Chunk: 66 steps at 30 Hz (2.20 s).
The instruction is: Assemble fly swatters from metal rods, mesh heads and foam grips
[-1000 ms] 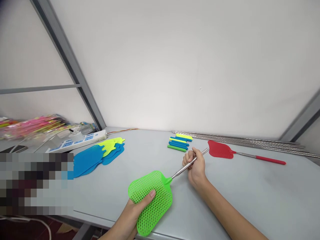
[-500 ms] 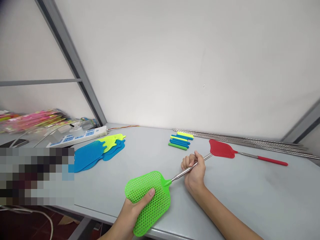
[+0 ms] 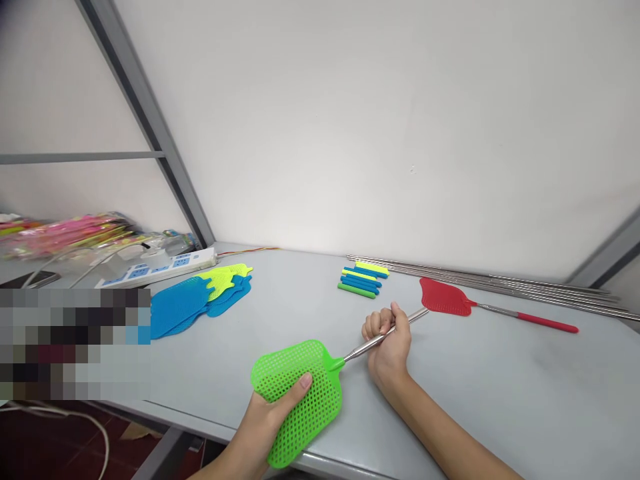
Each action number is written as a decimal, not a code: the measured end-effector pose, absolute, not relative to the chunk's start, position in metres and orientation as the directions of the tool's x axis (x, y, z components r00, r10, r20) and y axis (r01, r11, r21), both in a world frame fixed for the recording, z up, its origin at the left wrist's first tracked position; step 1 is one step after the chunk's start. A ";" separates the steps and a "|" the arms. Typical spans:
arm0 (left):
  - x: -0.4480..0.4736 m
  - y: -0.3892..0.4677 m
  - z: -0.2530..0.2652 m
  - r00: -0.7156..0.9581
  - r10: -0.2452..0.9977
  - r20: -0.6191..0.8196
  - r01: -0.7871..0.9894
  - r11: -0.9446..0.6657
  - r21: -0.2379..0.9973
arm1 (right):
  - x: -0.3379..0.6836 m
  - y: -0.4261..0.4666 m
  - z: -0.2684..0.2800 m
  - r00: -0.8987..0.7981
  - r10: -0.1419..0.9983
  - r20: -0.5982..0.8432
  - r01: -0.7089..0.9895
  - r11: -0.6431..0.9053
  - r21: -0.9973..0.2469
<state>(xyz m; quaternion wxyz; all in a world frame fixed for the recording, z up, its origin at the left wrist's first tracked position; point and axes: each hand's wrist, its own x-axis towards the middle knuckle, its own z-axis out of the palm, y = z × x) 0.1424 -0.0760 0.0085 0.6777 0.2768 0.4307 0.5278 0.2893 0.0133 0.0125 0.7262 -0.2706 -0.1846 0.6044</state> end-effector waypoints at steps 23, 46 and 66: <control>0.143 -0.073 0.014 0.169 0.946 -0.278 -0.488 0.326 0.810 | 0.301 0.023 0.027 0.164 0.986 -0.041 -0.702 0.087 -0.707; 0.141 -0.074 0.014 0.145 0.953 -0.266 -0.528 0.302 0.793 | 0.330 0.044 0.038 0.002 0.960 -0.281 -0.754 -0.183 -0.631; 0.140 -0.074 0.008 0.127 0.941 -0.312 -0.478 0.334 0.812 | 0.344 0.040 0.042 -0.066 0.976 -0.209 -0.865 -0.160 -0.476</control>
